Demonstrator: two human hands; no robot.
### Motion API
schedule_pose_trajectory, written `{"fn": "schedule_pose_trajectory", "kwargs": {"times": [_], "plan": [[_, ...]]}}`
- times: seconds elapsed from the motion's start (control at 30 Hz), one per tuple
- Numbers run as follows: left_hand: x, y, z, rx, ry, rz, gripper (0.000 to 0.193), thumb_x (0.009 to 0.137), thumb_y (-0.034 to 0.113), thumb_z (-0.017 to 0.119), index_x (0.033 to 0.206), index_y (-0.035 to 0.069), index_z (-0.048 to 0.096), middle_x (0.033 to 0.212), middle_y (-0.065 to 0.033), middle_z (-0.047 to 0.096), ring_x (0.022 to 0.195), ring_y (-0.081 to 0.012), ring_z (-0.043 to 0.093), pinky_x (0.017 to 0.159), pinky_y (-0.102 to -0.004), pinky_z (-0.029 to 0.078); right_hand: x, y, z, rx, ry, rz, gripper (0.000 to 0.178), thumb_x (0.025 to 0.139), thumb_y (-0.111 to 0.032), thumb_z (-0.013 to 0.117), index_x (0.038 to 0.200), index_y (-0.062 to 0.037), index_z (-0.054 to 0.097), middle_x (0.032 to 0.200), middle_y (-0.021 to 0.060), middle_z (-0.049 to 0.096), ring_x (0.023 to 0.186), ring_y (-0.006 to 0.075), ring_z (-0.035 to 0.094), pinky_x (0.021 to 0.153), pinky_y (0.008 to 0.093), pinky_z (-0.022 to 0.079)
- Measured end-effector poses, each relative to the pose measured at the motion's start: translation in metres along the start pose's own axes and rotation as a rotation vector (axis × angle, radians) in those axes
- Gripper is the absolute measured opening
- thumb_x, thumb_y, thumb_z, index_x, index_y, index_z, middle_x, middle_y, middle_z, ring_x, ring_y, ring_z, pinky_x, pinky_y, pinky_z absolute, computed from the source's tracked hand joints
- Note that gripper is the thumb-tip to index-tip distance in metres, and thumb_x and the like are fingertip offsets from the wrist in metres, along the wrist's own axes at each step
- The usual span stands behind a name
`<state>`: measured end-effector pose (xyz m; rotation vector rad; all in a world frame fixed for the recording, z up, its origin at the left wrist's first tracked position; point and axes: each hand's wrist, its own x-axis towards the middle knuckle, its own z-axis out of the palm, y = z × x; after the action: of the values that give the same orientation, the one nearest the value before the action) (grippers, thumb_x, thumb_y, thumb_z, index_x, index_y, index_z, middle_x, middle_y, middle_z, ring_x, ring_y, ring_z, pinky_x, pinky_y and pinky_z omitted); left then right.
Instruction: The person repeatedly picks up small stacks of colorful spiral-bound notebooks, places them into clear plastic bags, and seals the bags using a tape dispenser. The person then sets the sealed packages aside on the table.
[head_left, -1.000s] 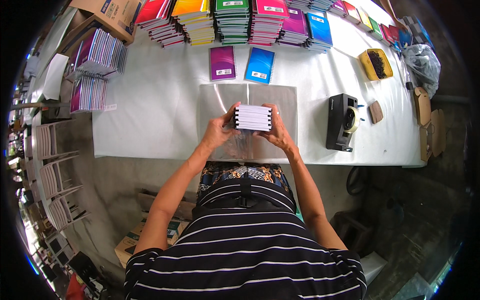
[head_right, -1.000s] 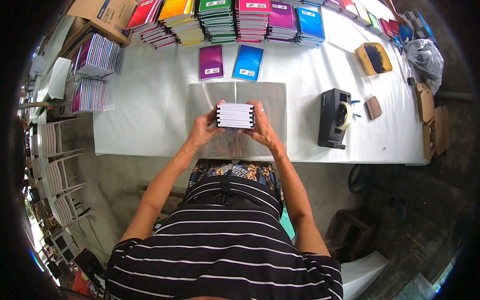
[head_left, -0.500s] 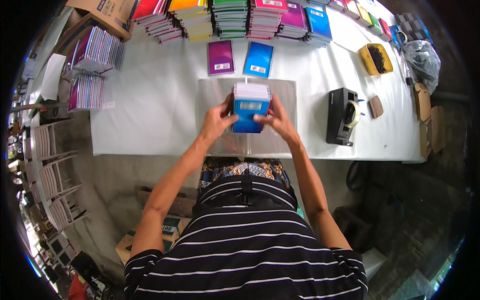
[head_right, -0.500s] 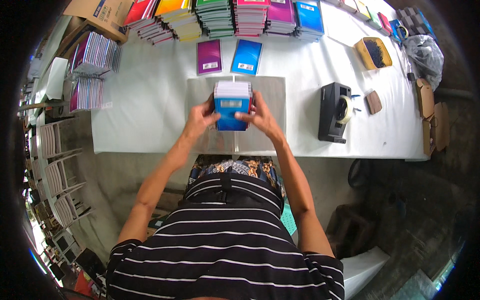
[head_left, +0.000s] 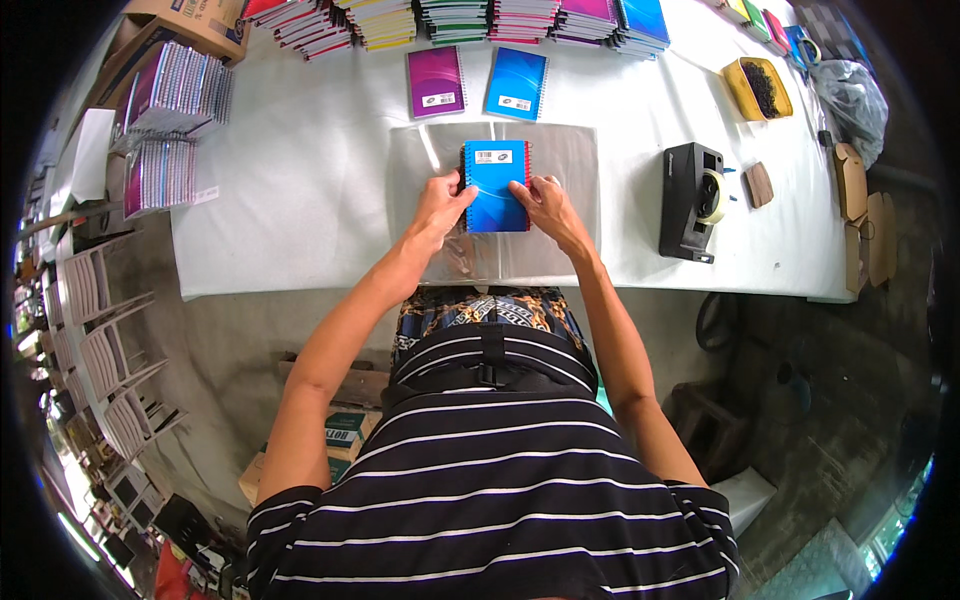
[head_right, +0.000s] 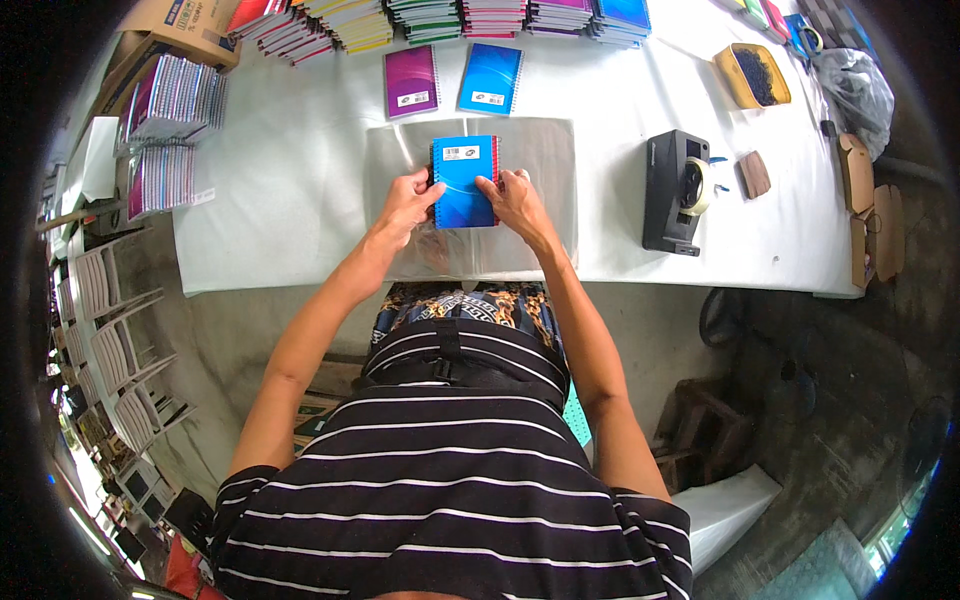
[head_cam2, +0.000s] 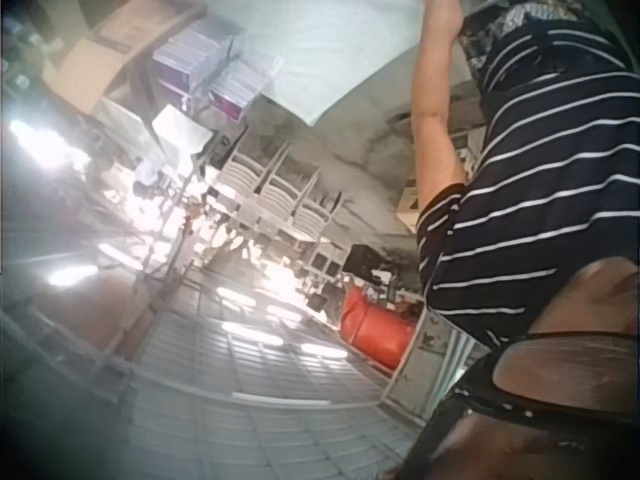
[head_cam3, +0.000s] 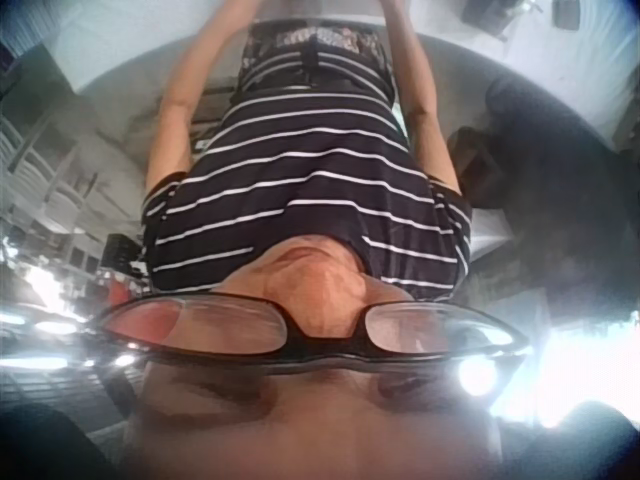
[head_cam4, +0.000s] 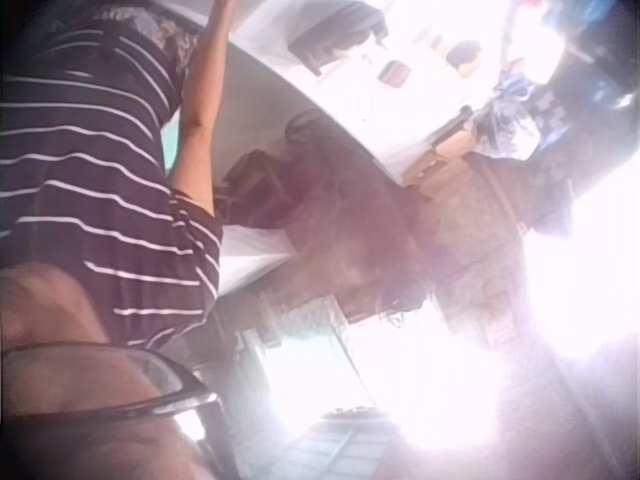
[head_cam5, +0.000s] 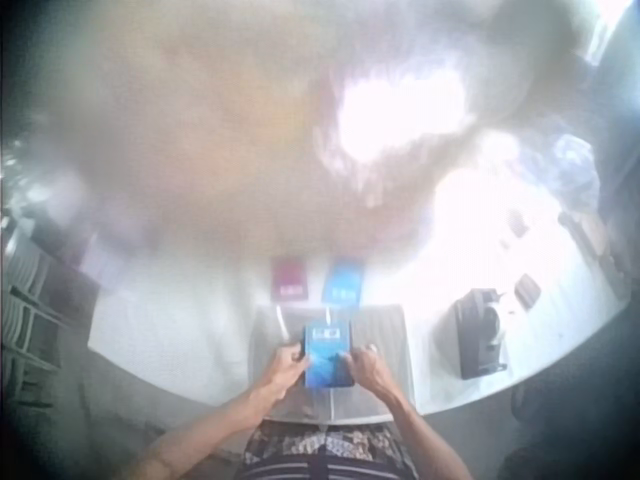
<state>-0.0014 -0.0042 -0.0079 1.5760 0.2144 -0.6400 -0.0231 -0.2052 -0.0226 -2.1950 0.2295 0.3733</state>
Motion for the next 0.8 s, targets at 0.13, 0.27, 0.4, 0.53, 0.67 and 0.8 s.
{"fn": "schedule_pose_trajectory", "kwargs": {"times": [0.13, 0.27, 0.4, 0.53, 0.67, 0.8], "plan": [[-0.005, 0.002, 0.0, -0.013, -0.004, -0.011, 0.012, 0.093, 0.018, 0.063, 0.097, 0.007, 0.062, 0.078, 0.0068, 0.056, 0.065, -0.0012, 0.041, 0.05, -0.0225, 0.025, -0.004, 0.01, 0.002, 0.159, 0.011, -0.055, 0.055, 0.09, -0.045, 0.065, 0.099, 0.0091, 0.063, 0.091, 0.0202, 0.057, 0.08, 0.0291, 0.059, 0.071, 0.0404, 0.051], [-0.005, 0.003, 0.001, 0.001, 0.007, -0.04, 0.011, 0.093, 0.017, 0.063, 0.098, 0.007, 0.062, 0.081, 0.0063, 0.059, 0.067, -0.0016, 0.043, 0.051, -0.0226, 0.027, -0.006, 0.015, 0.002, 0.229, 0.008, -0.071, 0.057, 0.09, -0.046, 0.065, 0.105, 0.0091, 0.063, 0.097, 0.0195, 0.057, 0.085, 0.0264, 0.061, 0.074, 0.0383, 0.051], [-0.006, 0.001, 0.001, -0.008, -0.005, -0.05, 0.009, 0.094, 0.015, 0.062, 0.098, 0.006, 0.062, 0.082, 0.0057, 0.061, 0.067, -0.002, 0.045, 0.051, -0.0228, 0.028, -0.007, 0.015, 0.001, 0.208, 0.0, -0.075, 0.058, 0.09, -0.047, 0.065, 0.106, 0.0089, 0.063, 0.098, 0.0204, 0.058, 0.088, 0.0281, 0.062, 0.077, 0.0382, 0.052], [-0.005, 0.004, 0.001, 0.026, 0.001, -0.062, 0.009, 0.094, 0.013, 0.062, 0.098, 0.005, 0.063, 0.081, 0.0052, 0.06, 0.064, -0.0023, 0.044, 0.05, -0.0224, 0.028, -0.008, 0.013, -0.002, 0.152, -0.014, -0.058, 0.055, 0.091, -0.046, 0.064, 0.104, 0.0082, 0.063, 0.098, 0.02, 0.059, 0.09, 0.0283, 0.062, 0.08, 0.0384, 0.051], [-0.003, 0.002, 0.001, 0.007, 0.006, -0.066, 0.01, 0.094, 0.012, 0.061, 0.099, 0.004, 0.063, 0.079, 0.0046, 0.059, 0.062, -0.0027, 0.044, 0.048, -0.022, 0.028, -0.01, 0.01, -0.003, 0.167, -0.04, -0.044, 0.05, 0.094, -0.043, 0.061, 0.099, 0.0068, 0.062, 0.099, 0.0176, 0.059, 0.092, 0.0255, 0.061, 0.084, 0.0369, 0.05], [-0.001, -0.001, 0.0, 0.066, -0.002, -0.063, 0.012, 0.094, 0.012, 0.061, 0.102, 0.003, 0.063, 0.079, 0.0047, 0.059, 0.062, -0.0026, 0.044, 0.049, -0.0222, 0.029, -0.007, 0.016, -0.003, 0.113, -0.047, -0.078, 0.048, 0.094, -0.041, 0.061, 0.098, 0.0065, 0.063, 0.099, 0.0162, 0.058, 0.091, 0.0248, 0.061, 0.084, 0.0364, 0.05]]}}
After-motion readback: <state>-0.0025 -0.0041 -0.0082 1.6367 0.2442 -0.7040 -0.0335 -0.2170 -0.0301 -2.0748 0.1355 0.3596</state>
